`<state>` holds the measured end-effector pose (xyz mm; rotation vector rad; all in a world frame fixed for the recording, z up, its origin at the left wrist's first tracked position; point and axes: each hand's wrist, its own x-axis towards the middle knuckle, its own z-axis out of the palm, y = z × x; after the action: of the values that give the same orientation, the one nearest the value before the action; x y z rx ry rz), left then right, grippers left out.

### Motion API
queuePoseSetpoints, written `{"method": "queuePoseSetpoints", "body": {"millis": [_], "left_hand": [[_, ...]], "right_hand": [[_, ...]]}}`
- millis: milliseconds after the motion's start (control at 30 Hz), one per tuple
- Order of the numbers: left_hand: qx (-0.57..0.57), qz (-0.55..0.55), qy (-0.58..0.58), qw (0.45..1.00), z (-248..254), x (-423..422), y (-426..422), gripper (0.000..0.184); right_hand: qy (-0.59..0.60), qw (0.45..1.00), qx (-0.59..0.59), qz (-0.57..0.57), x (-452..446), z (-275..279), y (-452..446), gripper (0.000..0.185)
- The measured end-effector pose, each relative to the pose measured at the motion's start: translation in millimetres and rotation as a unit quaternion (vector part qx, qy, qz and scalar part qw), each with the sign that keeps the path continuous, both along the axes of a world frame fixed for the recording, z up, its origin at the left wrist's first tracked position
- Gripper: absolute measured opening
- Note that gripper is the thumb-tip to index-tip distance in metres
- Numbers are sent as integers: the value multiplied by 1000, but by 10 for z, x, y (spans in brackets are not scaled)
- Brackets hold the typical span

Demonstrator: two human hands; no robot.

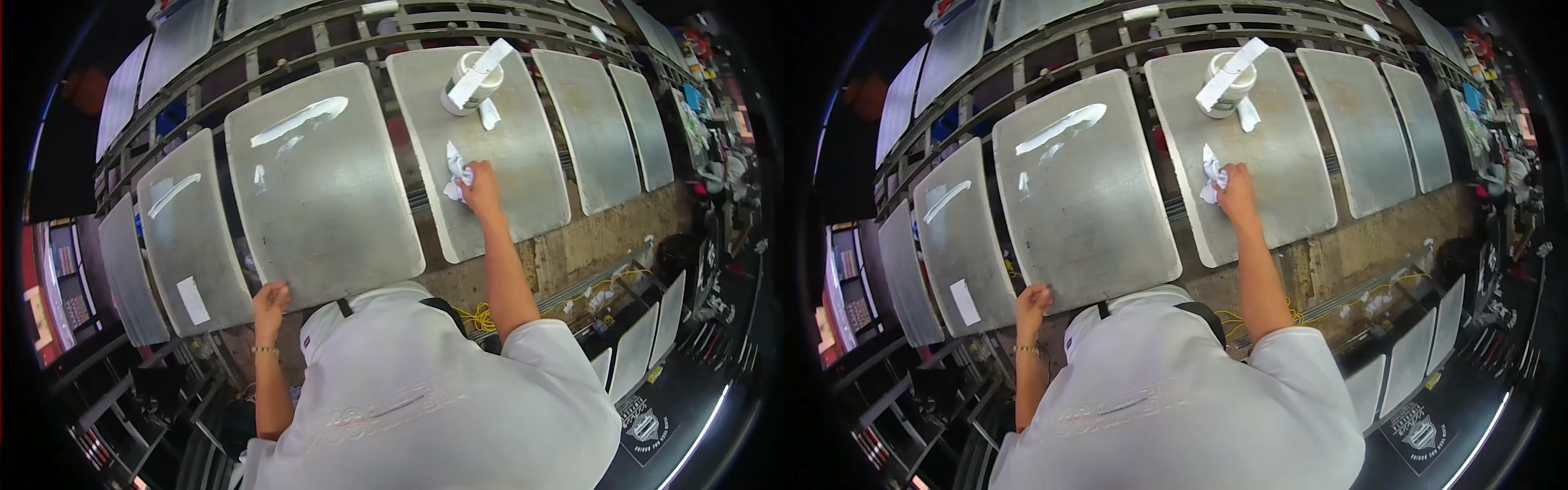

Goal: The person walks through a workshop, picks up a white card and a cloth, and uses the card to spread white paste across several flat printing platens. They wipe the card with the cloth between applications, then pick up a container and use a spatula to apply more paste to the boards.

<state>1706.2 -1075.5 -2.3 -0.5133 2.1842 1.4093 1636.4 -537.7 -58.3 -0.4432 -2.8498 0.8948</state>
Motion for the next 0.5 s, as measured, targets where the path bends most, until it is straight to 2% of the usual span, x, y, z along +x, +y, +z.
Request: {"method": "queuePoseSetpoints", "body": {"millis": [33, 100, 167, 233, 300, 333, 400, 500], "left_hand": [[7, -6, -2, 1000, 8, 44, -29, 24], [0, 54, 8, 999, -11, 75, -64, 25], [-6, 43, 22, 999, -31, 43, -36, 26], [-16, 34, 38, 999, -48, 29, -18, 27], [-49, -42, 94, 993, -63, -41, 3, 26], [-50, -43, 101, 993, -40, -95, 43, 26], [-60, -79, 97, 990, 67, -120, 126, 25], [-94, -110, 141, 979, 137, -157, 239, 24]], "right_hand": [[7, 1000, 9, 5, -6, 89, -2, 29], [8, 1000, 15, 12, -13, 35, 84, 29], [13, 1000, 17, 22, -130, 45, 237, 30], [84, 993, -30, -76, -319, 138, 501, 34], [18, 997, 42, -69, -671, 287, 841, 37], [25, 996, 41, -70, -844, 280, 983, 37], [74, 988, 136, -14, -1137, 157, 1158, 36], [75, 992, 100, -2, -1415, -73, 1228, 36]]}}
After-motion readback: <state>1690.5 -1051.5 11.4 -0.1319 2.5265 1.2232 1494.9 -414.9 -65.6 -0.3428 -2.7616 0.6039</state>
